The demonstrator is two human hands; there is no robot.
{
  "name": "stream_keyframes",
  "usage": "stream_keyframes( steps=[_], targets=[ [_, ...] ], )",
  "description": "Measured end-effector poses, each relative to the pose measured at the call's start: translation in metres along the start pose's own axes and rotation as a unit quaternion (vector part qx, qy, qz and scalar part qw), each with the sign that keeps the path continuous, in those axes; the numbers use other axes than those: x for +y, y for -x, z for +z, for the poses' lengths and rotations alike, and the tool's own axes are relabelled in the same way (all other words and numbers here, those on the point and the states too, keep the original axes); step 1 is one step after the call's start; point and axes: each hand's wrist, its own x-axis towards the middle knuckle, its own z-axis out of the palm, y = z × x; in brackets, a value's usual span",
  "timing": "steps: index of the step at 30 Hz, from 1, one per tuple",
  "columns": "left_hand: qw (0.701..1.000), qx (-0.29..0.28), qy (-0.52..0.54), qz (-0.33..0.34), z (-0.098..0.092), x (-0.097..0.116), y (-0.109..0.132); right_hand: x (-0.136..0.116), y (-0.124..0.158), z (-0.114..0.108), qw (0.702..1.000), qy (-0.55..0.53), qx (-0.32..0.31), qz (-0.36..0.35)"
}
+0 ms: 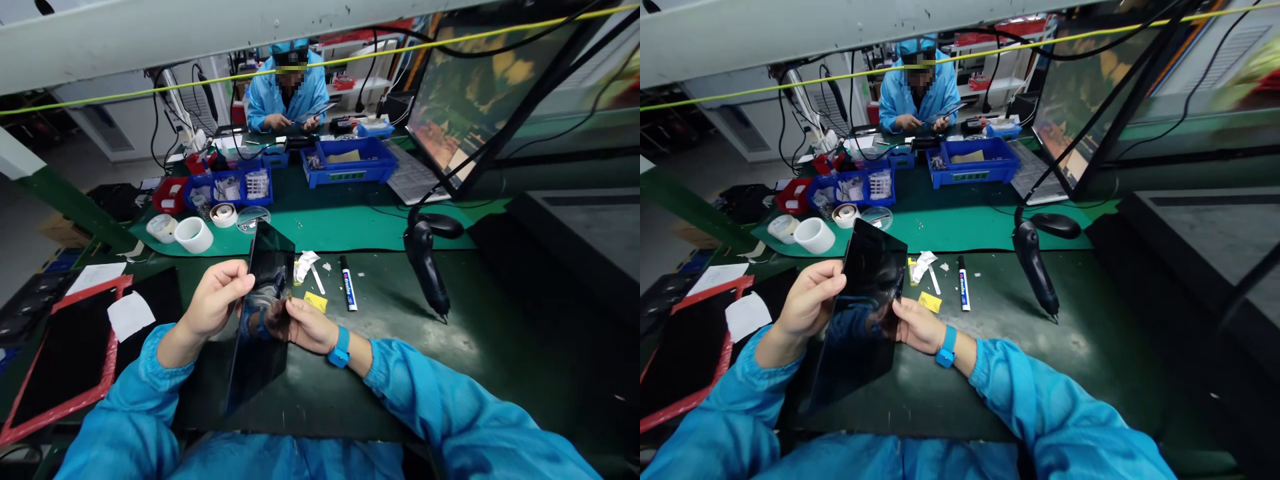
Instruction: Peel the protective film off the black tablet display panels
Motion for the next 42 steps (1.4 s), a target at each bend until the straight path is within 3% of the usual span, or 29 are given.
stream_keyframes(
  steps=[8,14,22,29,42],
  targets=[
    [0.999,0.020,0.010,-0.023,-0.001,0.003,-0.001,0.000,0.000,-0.003,0.999,0.034,-0.028,0.005],
    [0.995,-0.040,-0.007,-0.092,-0.003,0.005,-0.001,-0.005,0.001,0.002,0.999,0.024,-0.014,-0.026],
    [0.985,-0.129,-0.052,-0.099,-0.006,0.009,0.002,-0.006,0.002,0.008,0.999,0.021,-0.033,-0.022],
    [0.983,-0.139,-0.056,-0.101,-0.007,0.010,0.001,-0.006,0.001,0.008,0.996,0.058,-0.071,-0.005],
    [0.980,-0.155,-0.072,-0.102,-0.006,0.012,0.000,-0.008,0.002,0.010,0.995,0.064,-0.075,-0.004]
  ],
)
